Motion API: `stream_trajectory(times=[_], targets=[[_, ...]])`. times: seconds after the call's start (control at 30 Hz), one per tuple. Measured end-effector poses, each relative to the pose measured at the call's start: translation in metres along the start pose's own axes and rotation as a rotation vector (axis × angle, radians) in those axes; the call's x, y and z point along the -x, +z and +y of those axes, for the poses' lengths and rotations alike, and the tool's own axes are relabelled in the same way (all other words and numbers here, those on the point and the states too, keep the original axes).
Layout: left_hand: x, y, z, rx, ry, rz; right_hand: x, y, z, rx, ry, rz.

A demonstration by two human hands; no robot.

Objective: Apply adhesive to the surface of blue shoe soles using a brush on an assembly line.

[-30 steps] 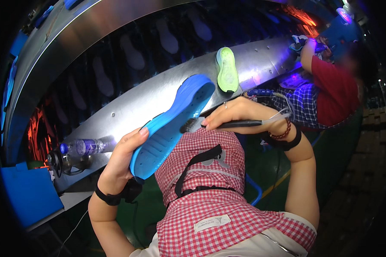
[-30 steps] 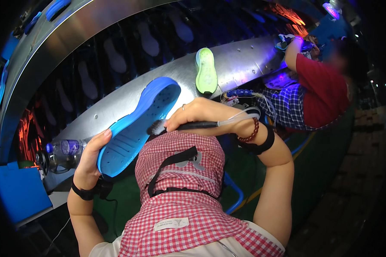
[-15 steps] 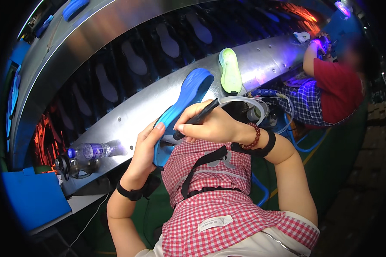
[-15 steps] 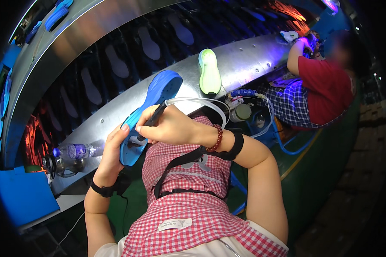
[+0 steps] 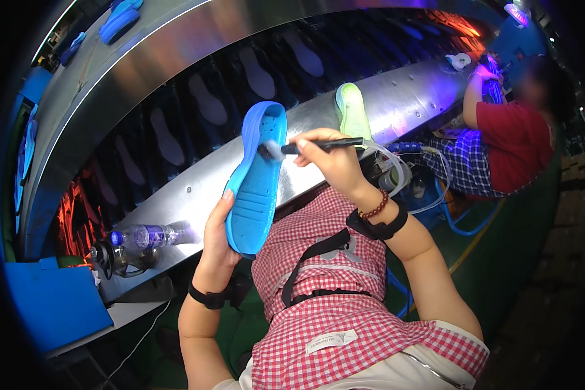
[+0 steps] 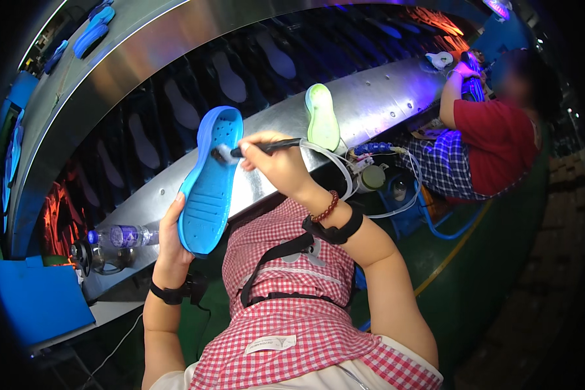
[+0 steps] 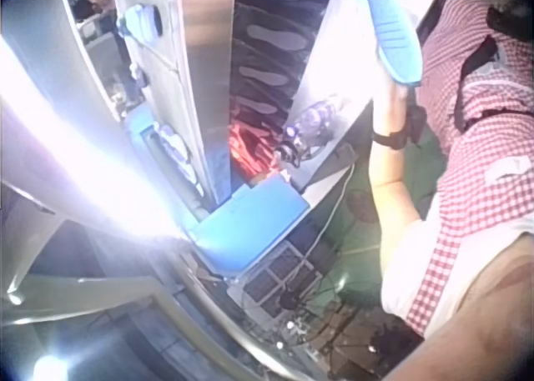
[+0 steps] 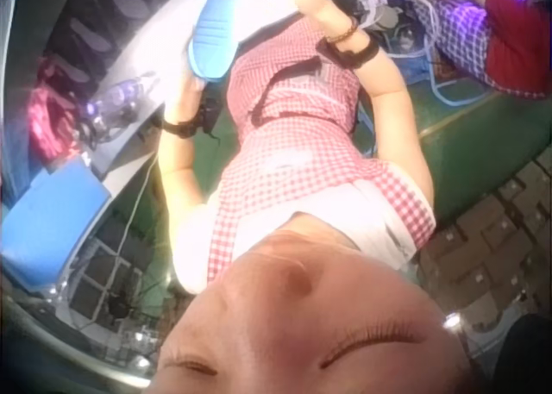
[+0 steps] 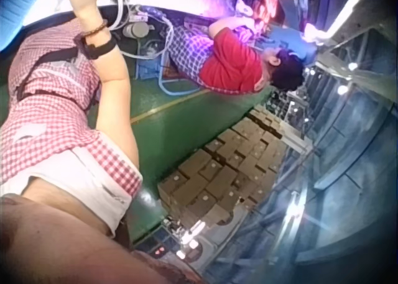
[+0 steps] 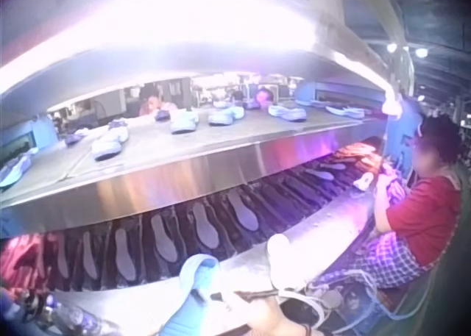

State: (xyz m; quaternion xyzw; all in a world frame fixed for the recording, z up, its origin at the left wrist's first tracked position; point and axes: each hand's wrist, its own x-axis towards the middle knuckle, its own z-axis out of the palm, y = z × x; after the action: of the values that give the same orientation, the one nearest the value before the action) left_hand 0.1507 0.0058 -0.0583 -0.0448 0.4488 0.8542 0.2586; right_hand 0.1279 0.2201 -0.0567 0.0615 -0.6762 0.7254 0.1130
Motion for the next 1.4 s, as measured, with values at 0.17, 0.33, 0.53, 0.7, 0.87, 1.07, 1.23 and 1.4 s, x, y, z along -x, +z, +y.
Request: stream_trajectory(times=[0.17, 0.33, 0.53, 0.7, 0.87, 1.07, 1.23, 1.4], targets=[[0.001, -0.001, -0.01, 0.215, -0.061, -0.068, -0.012, 0.013, 0.029, 0.041, -0.061, 0.027], [-0.001, -0.017, 0.001, 0.224, 0.007, -0.121, 0.031, 0.022, 0.001, 0.028, 0.183, -0.268], [0.05, -0.007, 0.062, 0.042, 0.345, -0.082, 0.029, -0.019, -0.045, -0.587, 0.048, -0.374], [0.049, -0.021, 0.195, 0.11, 0.565, -0.305, 0.025, -0.036, -0.019, -0.692, 0.222, -0.245], [-0.017, -0.106, 0.321, 0.916, 0.8, -0.231, 0.027, -0.024, -0.007, -0.751, 0.304, -0.246], [-0.109, -0.052, 0.305, -1.071, 1.147, 0.604, 0.03, -0.033, 0.014, -0.797, 0.397, -0.158], [-0.139, -0.001, 0.292, -1.629, 0.899, 0.941, 0.034, -0.031, 0.008, -0.697, 0.381, -0.023], [-0.139, -0.03, 0.308, -1.671, 1.241, 0.653, 0.038, -0.034, 0.014, -0.665, 0.429, 0.069]])
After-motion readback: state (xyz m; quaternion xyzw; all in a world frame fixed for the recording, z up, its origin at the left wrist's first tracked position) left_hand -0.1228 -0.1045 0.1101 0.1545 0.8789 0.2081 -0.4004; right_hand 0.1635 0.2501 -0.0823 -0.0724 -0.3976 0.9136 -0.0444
